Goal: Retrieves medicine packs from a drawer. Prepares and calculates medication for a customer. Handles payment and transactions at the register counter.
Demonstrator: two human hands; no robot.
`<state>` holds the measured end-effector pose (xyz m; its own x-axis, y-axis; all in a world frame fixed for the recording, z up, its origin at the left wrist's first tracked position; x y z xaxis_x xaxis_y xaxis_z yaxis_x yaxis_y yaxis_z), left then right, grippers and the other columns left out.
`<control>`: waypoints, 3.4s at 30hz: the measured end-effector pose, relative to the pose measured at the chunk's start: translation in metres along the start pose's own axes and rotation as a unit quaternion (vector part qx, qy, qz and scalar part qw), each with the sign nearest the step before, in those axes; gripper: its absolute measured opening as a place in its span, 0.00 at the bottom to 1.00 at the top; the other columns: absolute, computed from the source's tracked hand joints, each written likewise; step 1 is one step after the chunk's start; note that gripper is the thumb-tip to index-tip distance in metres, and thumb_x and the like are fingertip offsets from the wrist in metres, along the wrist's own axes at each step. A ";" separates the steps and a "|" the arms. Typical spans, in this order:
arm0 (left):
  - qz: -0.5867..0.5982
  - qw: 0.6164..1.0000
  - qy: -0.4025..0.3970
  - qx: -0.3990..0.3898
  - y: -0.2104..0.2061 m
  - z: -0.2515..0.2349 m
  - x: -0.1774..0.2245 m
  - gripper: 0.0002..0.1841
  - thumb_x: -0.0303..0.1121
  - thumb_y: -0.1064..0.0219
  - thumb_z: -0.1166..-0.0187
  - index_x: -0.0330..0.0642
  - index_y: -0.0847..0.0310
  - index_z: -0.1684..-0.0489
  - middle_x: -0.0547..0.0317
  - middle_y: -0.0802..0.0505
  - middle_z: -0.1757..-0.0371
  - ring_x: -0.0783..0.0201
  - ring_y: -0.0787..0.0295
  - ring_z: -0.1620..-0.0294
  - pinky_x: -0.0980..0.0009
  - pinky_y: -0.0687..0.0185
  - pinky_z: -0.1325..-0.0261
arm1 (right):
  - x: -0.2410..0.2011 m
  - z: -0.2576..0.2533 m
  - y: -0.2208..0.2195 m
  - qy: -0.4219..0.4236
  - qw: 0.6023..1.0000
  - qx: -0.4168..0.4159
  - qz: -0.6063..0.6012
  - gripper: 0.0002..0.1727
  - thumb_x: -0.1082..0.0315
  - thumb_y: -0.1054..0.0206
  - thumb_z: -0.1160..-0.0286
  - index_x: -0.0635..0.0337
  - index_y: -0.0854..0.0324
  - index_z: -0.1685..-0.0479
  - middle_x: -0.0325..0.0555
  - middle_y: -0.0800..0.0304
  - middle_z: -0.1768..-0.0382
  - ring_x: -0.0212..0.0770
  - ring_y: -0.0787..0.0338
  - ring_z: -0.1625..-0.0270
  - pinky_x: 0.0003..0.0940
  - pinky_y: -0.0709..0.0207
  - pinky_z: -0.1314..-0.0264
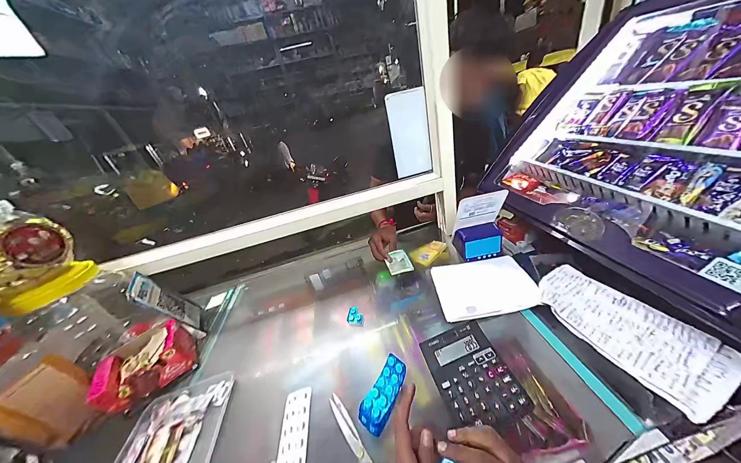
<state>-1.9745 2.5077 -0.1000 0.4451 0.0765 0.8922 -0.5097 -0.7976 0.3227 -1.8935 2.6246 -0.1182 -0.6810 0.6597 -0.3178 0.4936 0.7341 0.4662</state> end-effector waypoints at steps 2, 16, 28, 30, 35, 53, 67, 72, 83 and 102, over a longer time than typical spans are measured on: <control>-0.043 0.999 0.003 0.003 0.009 -0.009 0.003 0.26 0.33 0.58 0.06 0.20 0.43 0.18 0.46 0.06 0.57 0.62 0.10 0.62 0.61 0.13 0.54 | 0.000 -0.003 0.008 0.001 0.999 0.027 -0.021 0.10 0.65 0.35 0.16 0.57 0.10 0.49 0.55 0.08 0.42 0.47 0.14 0.32 0.35 0.28 0.23; -0.117 0.983 0.132 0.047 0.041 -0.061 -0.049 0.38 0.38 0.32 0.19 0.35 0.45 0.10 0.42 0.08 0.41 0.54 0.06 0.46 0.57 0.12 0.37 | 0.040 0.037 0.057 -0.290 0.939 0.183 -0.004 0.16 0.68 0.39 0.15 0.80 0.20 0.49 0.58 0.14 0.55 0.29 0.10 0.58 0.22 0.14 0.50; 0.011 0.967 0.191 0.168 0.072 -0.016 -0.067 0.34 0.32 0.42 0.14 0.40 0.50 0.08 0.43 0.23 0.19 0.58 0.17 0.27 0.61 0.19 0.28 | 0.037 0.022 0.055 -0.240 0.958 0.149 -0.046 0.10 0.69 0.33 0.18 0.59 0.12 0.45 0.40 0.10 0.45 0.22 0.17 0.35 0.17 0.26 0.29; -0.113 0.968 0.158 0.162 0.074 -0.011 -0.065 0.26 0.34 0.42 0.14 0.37 0.32 0.17 0.38 0.28 0.15 0.48 0.25 0.19 0.55 0.24 0.22 | 0.034 0.016 0.048 -0.222 0.968 0.107 -0.038 0.12 0.68 0.37 0.14 0.58 0.15 0.40 0.44 0.13 0.40 0.25 0.20 0.30 0.19 0.29 0.24; -0.317 0.938 0.021 0.137 0.066 -0.008 -0.036 0.18 0.36 0.38 0.17 0.42 0.12 0.35 0.43 0.15 0.25 0.38 0.23 0.22 0.37 0.27 0.25 | 0.022 -0.015 0.027 -0.149 0.988 0.038 0.031 0.11 0.69 0.42 0.14 0.58 0.17 0.44 0.47 0.08 0.45 0.37 0.15 0.37 0.24 0.30 0.27; -0.478 0.869 -0.119 0.045 0.043 -0.021 -0.022 0.08 0.24 0.36 0.23 0.37 0.09 0.60 0.49 0.04 0.47 0.51 0.04 0.45 0.57 0.09 0.45 | 0.017 -0.037 -0.032 -0.070 0.963 -0.166 0.199 0.23 0.79 0.34 0.39 0.52 0.07 0.44 0.49 0.07 0.37 0.53 0.07 0.42 0.45 0.15 0.49; -0.446 0.891 -0.077 0.041 0.051 -0.035 -0.028 0.07 0.22 0.35 0.24 0.30 0.11 0.60 0.41 0.05 0.47 0.44 0.06 0.42 0.53 0.10 0.41 | 0.021 -0.060 -0.058 -0.087 0.961 -0.170 0.199 0.26 0.85 0.28 0.47 0.58 0.07 0.44 0.57 0.08 0.47 0.56 0.07 0.47 0.41 0.11 0.46; -0.425 0.903 0.012 -0.066 0.061 -0.045 -0.029 0.11 0.28 0.40 0.17 0.29 0.17 0.50 0.40 0.12 0.35 0.51 0.06 0.68 0.60 0.10 0.67 | 0.018 -0.064 -0.067 -0.103 0.949 -0.203 0.218 0.27 0.85 0.27 0.46 0.61 0.09 0.41 0.59 0.08 0.45 0.59 0.06 0.47 0.47 0.11 0.48; -0.284 0.953 0.042 -0.100 0.076 -0.050 -0.031 0.11 0.32 0.38 0.18 0.31 0.17 0.53 0.43 0.18 0.24 0.54 0.06 0.65 0.59 0.12 0.63 | 0.015 -0.069 -0.084 -0.141 0.913 -0.266 0.277 0.18 0.69 0.29 0.29 0.59 0.10 0.41 0.54 0.12 0.31 0.63 0.09 0.37 0.60 0.16 0.45; -0.175 0.978 0.116 -0.017 0.094 -0.048 -0.041 0.11 0.34 0.38 0.17 0.35 0.14 0.55 0.47 0.24 0.18 0.65 0.11 0.63 0.66 0.16 0.59 | 0.017 -0.075 -0.084 -0.174 0.927 -0.234 0.234 0.31 0.82 0.21 0.50 0.51 0.08 0.40 0.64 0.13 0.38 0.70 0.12 0.42 0.62 0.16 0.48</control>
<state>-2.0756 2.4582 -0.0909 0.4189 0.4779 0.7721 -0.3823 -0.6785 0.6273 -1.9870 2.5623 -0.1012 -0.1959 0.9604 -0.1983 0.3467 0.2570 0.9021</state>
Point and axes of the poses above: each hand's wrist, its own z-axis away from the middle knuckle, its own y-axis out of the back of the hand, x = y × z, the point moved 7 cm from there along -z, towards the middle knuckle
